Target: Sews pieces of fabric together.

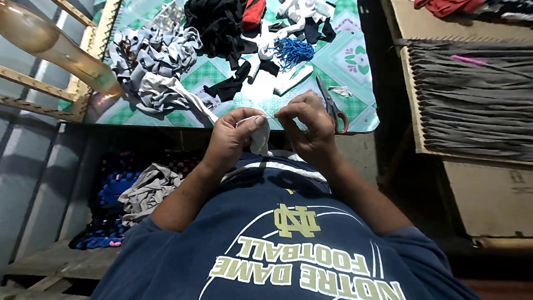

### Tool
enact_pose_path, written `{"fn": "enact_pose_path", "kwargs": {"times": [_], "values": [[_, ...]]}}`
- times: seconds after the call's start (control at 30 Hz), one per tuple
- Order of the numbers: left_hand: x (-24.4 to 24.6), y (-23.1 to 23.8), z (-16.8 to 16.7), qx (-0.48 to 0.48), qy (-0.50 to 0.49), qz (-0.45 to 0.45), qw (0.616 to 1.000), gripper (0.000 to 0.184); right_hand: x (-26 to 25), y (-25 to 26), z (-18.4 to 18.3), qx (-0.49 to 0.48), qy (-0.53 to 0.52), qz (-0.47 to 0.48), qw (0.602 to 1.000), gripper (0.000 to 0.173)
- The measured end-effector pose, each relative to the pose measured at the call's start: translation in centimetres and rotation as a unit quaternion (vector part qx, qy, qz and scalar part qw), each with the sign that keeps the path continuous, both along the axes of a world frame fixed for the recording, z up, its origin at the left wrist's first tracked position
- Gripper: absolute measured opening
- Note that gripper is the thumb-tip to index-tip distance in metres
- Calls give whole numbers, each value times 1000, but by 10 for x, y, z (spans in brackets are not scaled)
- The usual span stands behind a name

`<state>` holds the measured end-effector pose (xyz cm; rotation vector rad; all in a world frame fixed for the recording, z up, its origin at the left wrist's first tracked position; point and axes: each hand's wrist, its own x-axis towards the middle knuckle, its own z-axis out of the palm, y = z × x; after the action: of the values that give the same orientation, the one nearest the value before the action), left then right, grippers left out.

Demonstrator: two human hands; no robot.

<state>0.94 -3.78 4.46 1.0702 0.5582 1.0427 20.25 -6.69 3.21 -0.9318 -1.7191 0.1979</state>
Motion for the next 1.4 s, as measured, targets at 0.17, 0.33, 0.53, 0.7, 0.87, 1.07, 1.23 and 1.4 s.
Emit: {"fn": "enact_pose_path", "kwargs": {"times": [0.17, 0.33, 0.53, 0.7, 0.87, 1.07, 1.23, 1.4], "values": [[0, 0, -1, 1, -1, 0, 1000, 11, 0, -1, -1, 2, -4, -8, 1000, 11], [-1, 0, -1, 2, -3, -1, 1000, 11, 0, -1, -1, 1, -3, -2, 1000, 12], [-1, 0, 0, -13, 2, -17, 1000, 11, 1, -1, -1, -10, 17, 31, 999, 11], [-1, 0, 1, -25, -8, -46, 999, 14, 0, 0, 0, -34, 66, 85, 994, 9], [1, 0, 1, -2, 8, -39, 999, 13, -1, 2, 1, -29, 77, 103, 991, 9], [4, -4, 1, 39, 70, 2, 997, 11, -4, 1, 0, -39, 83, 99, 991, 12], [6, -1, 0, 57, 98, 33, 993, 10, -8, -1, 0, -47, 72, 99, 991, 15], [9, -1, -2, 89, 112, 42, 989, 7, -11, 1, -4, -21, 65, 88, 994, 9]]}}
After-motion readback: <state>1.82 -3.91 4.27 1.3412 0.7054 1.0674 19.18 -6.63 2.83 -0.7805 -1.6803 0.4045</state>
